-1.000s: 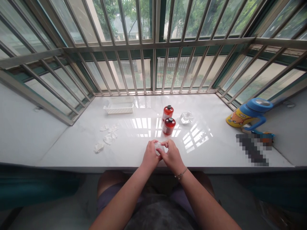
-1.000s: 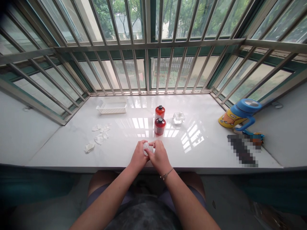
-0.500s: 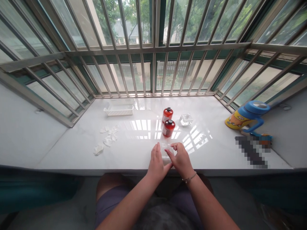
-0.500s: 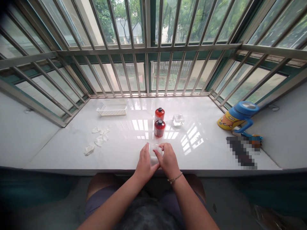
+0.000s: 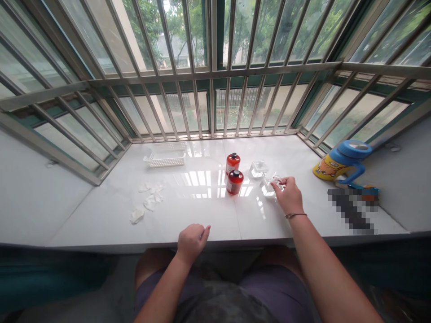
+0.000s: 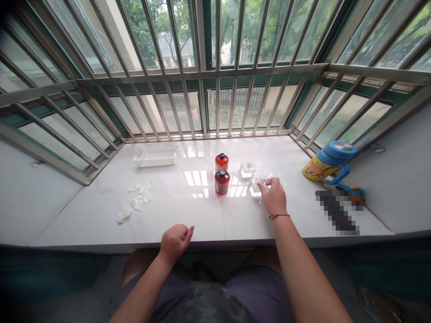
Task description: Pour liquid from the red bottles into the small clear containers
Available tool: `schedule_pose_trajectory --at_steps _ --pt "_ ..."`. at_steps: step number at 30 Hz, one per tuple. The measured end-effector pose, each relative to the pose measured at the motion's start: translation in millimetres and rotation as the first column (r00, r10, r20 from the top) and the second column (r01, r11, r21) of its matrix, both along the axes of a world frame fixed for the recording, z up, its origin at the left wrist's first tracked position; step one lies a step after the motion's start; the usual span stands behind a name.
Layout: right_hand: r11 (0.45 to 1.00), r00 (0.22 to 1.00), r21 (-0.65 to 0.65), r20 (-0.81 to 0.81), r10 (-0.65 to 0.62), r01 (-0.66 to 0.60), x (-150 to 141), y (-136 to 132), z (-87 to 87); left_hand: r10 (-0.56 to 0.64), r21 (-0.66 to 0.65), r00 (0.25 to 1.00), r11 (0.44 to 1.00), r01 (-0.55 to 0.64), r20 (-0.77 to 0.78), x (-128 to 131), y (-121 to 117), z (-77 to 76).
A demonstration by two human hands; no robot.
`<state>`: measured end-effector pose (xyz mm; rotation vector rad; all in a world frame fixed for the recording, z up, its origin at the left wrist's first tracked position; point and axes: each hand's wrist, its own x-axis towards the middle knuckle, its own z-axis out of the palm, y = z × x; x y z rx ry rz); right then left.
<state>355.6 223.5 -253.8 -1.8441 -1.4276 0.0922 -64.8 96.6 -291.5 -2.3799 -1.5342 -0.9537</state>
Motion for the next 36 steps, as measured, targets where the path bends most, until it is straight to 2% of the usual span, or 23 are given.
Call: schedule_pose_trajectory --at_steps 3,5,8,9,11,14,16,18,20,23,27,30,32,36 --pt "1.0 1.0 0.005 -0.022 0.015 -0.015 6 1 3.9 -0.012 0.052 0.997 0.999 0.016 -0.071 2 -2 0.6" --pt "0.992 0.996 0.099 -0.014 0.086 -0.084 2 -4 11.4 -0.013 0.081 0.994 0.996 0.022 -0.104 5 -3 2.1" --pt "0.937 0.99 0.321 0.019 0.137 -0.136 -13 -12 32.8 -0.023 0.106 0.989 0.994 0.039 -0.148 7 -3 2.7" --pt "0.921 0.991 0.366 0.021 0.136 -0.134 -21 -12 42.2 -0.026 0.109 0.987 0.993 0.044 -0.157 8 -3 2.3" --pt "0.907 0.981 0.376 0.027 0.194 -0.19 -39 -5 62.7 -0.028 0.113 0.986 0.992 0.047 -0.164 7 -3 1.1" --pt "0.912 0.951 0.271 0.063 0.302 -0.307 -67 25 93.3 -0.025 0.115 0.987 0.992 0.044 -0.161 7 -3 -0.6" --pt "0.925 0.928 0.096 0.108 0.356 -0.367 -86 54 110.9 -0.021 0.119 0.987 0.992 0.04 -0.157 8 -3 -1.2" --pt "0.917 0.899 -0.13 0.187 0.396 -0.377 -105 85 124.7 -0.015 0.124 0.988 0.992 0.034 -0.153 8 -3 -1.6" --pt "0.861 0.864 -0.401 0.256 0.434 -0.314 -124 113 133.5 -0.007 0.128 0.989 0.991 0.027 -0.151 9 -4 -1.8" --pt "0.769 0.821 -0.568 0.264 0.507 -0.292 -152 144 137.1 0.006 0.132 0.989 0.991 0.014 -0.151 10 -4 -1.7" --pt "0.706 0.771 -0.638 0.268 0.578 -0.307 -186 167 133.0 0.017 0.13 0.988 0.992 0.003 -0.154 10 -4 -1.7" --pt "0.646 0.701 -0.646 0.232 0.674 -0.407 -217 165 128.4 0.015 0.126 0.988 0.992 0.005 -0.155 10 -4 -1.9" --pt "0.58 0.618 -0.626 0.192 0.762 -0.521 -242 155 125.0 0.011 0.121 0.988 0.993 0.008 -0.156 10 -4 -1.9" --pt "0.409 0.408 -0.558 0.135 0.903 -0.722 -285 125 123.5 0.001 0.111 0.988 0.994 0.017 -0.157 9 -4 -1.6"
